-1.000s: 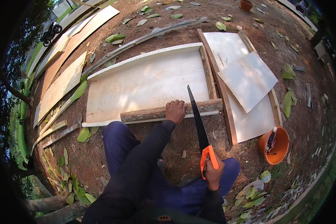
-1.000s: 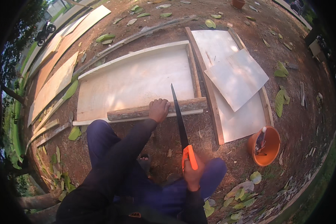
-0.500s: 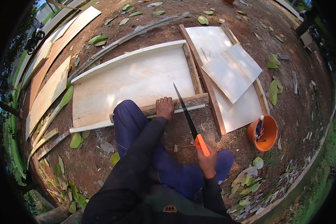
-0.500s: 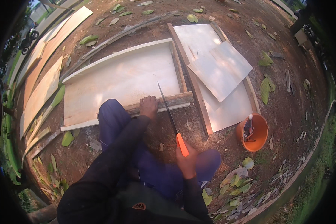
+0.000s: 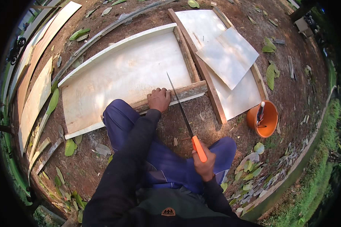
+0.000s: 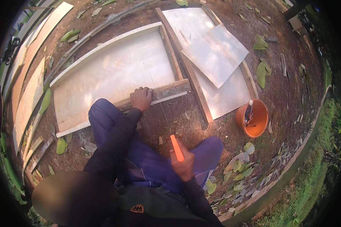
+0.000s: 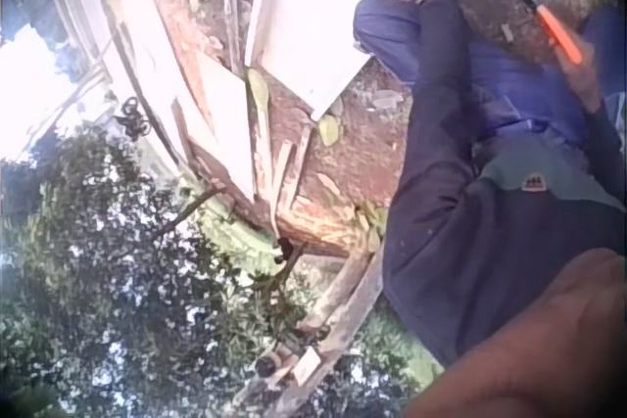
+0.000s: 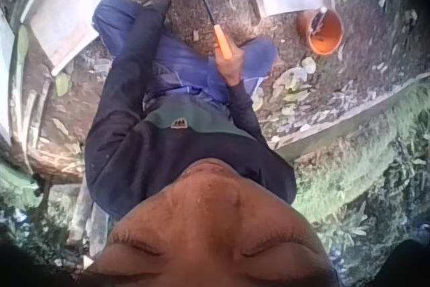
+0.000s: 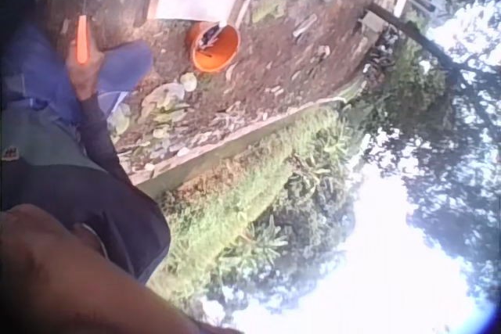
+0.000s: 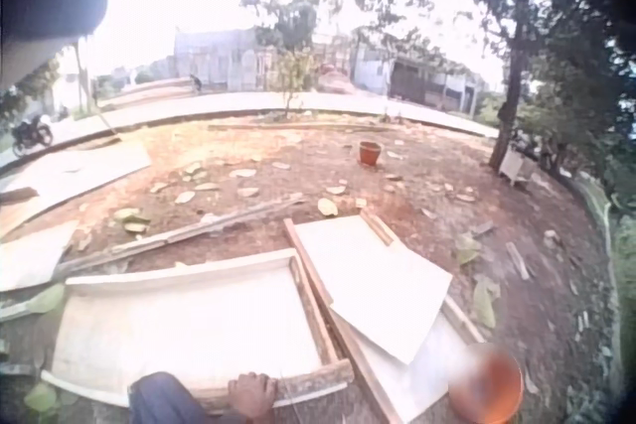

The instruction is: The person uses a hand saw to cut a wooden plank resting on a white board. They measure the plank with a tape measure, reposition it, and continue sawing to complete the cut.

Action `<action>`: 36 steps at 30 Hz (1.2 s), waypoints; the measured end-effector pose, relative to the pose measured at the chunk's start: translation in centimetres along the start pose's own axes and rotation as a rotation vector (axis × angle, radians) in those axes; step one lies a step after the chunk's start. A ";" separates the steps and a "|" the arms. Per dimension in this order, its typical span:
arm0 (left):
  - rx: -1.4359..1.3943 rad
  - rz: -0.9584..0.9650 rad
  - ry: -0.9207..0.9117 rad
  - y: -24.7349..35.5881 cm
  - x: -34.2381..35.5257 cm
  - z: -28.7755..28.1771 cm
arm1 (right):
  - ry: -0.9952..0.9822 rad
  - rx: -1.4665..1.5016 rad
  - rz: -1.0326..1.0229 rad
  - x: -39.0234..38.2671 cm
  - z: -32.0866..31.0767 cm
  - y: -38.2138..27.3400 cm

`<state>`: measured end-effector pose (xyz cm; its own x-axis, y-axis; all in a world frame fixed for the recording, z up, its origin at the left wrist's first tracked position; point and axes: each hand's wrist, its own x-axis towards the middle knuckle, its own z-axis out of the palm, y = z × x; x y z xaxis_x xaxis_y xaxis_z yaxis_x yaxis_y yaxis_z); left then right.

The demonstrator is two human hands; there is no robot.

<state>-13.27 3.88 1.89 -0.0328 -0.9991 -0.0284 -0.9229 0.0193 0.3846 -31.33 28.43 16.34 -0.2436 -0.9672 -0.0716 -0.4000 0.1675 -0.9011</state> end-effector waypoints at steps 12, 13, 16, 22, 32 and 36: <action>-0.189 -0.151 -0.394 -1.1 3.2 -2.4 | 0.059 -0.015 -0.100 -1.0 2.0 0.9; -0.201 -0.145 -0.391 -1.3 3.1 -2.2 | 0.055 -0.023 -0.107 -0.8 2.0 0.7; -0.224 -0.150 -0.407 -1.6 3.2 -1.9 | 0.036 -0.027 -0.123 -1.1 1.9 0.5; -0.187 -0.151 -0.399 -1.4 3.2 -1.7 | 0.008 -0.033 -0.103 -1.2 1.6 0.7; -0.205 -0.168 -0.401 -1.4 3.1 -1.4 | -0.017 -0.024 -0.036 2.0 2.3 0.4; -0.174 -0.174 -0.380 -1.6 2.9 -1.3 | -0.004 -0.008 -0.106 0.8 1.6 0.6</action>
<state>-11.38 0.89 2.37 -0.0517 -0.9012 -0.4304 -0.8497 -0.1867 0.4930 -30.36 27.49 15.04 -0.1959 -0.9804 0.0218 -0.4306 0.0661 -0.9001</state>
